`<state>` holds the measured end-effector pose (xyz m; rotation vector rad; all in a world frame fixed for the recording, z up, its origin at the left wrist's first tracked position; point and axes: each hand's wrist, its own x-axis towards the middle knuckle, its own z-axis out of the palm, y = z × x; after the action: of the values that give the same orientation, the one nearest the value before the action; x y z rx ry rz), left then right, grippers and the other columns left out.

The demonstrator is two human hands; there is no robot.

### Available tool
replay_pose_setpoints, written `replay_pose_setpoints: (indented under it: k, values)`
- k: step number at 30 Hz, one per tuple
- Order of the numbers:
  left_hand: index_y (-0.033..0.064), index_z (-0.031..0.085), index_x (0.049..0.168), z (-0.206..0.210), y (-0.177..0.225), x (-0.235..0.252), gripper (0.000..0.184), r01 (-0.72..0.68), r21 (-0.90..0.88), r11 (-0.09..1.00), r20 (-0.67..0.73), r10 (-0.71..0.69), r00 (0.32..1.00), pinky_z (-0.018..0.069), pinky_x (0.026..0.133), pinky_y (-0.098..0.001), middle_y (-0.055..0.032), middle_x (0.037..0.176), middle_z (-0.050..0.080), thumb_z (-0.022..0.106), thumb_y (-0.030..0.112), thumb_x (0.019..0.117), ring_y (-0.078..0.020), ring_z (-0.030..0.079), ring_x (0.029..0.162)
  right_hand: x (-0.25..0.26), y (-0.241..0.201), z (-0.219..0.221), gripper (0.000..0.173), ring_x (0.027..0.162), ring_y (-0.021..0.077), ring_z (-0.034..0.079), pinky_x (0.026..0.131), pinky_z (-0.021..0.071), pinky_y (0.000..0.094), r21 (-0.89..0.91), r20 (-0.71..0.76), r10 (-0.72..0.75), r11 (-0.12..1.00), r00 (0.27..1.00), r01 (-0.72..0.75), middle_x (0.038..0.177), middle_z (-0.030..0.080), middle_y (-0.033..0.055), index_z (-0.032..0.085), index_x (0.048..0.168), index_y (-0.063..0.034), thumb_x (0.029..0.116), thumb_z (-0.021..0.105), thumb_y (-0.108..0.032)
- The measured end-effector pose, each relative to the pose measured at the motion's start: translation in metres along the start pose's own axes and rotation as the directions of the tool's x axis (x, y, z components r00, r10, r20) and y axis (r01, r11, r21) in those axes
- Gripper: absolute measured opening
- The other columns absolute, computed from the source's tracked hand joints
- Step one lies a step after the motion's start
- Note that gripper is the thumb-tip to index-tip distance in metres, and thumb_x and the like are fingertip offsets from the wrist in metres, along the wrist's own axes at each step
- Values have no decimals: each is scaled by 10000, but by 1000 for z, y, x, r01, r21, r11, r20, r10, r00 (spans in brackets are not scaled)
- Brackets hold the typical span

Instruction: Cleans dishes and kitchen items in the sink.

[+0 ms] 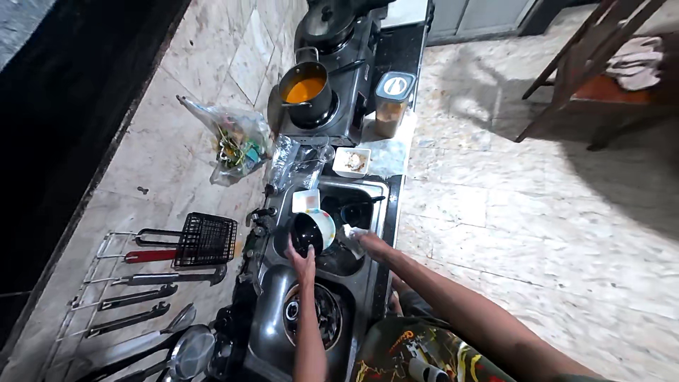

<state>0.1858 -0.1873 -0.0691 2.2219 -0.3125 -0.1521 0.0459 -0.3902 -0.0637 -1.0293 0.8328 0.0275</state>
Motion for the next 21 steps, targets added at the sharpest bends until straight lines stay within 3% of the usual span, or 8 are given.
replay_pose_setpoints:
  k: [2,4,8,13,15,18,19,21]
  values:
    - [154,236,1638,-3,5,-19,769,6,-125,992,-19,-9,1000,323,1226,-464,-161,1654,301,620,277,984,-277,316,1519,-9,2,20,338,1152,205,642,1000,527,429,-140,25,-111,984,994,113,1271,668,135,633,1322,-45,1033,558,-204]
    - [124,234,1635,-5,16,-41,649,9,-147,989,-34,-14,999,284,1252,-439,-144,1662,296,483,317,1068,-252,299,1531,-17,7,46,311,1173,195,644,1036,522,437,-299,72,-250,918,966,260,1266,684,104,681,1262,-84,994,619,-230]
    - [106,264,1622,-8,32,-74,602,29,-158,987,-60,-38,997,329,1222,-433,-153,1625,360,262,412,1103,-245,383,1480,-32,25,85,254,1169,224,649,1061,507,440,-516,369,-396,665,841,540,1249,692,104,743,1145,-100,948,675,-245]
    - [114,330,1602,-36,36,-100,600,3,-67,998,-36,-5,999,306,1235,-438,-139,1612,390,266,410,1084,-237,371,1491,-21,26,77,282,1247,407,603,1078,481,556,-761,422,-420,318,803,566,1337,620,248,676,1210,18,969,595,-104]
    - [110,311,1608,-39,36,-105,606,27,-98,995,-44,-31,999,307,1235,-428,-139,1623,372,249,418,1090,-233,367,1494,-43,31,86,294,1198,425,623,1031,499,590,-751,443,-358,351,822,558,1275,643,264,676,1207,22,946,620,-100]
    - [109,292,1612,-40,30,-108,588,115,-214,970,-118,-142,983,374,1184,-453,-172,1587,410,259,397,1100,-261,437,1436,-70,45,99,295,1160,279,665,1061,505,491,-615,549,-329,463,768,638,1222,708,138,720,1210,-89,996,620,-265]
    - [118,283,1617,-42,30,-111,583,145,-219,965,-129,-176,976,367,1189,-453,-168,1593,404,260,397,1105,-258,432,1442,-68,44,96,291,1168,277,662,1067,497,486,-603,581,-321,447,748,661,1235,707,136,725,1204,-83,1001,614,-260]
    - [86,292,1611,-47,32,-126,594,164,-166,972,-119,-185,976,311,1227,-443,-168,1614,377,269,400,1107,-256,380,1485,-58,42,88,254,1190,383,633,1046,495,563,-671,596,-302,322,744,668,1278,654,225,695,1170,3,987,602,-146]
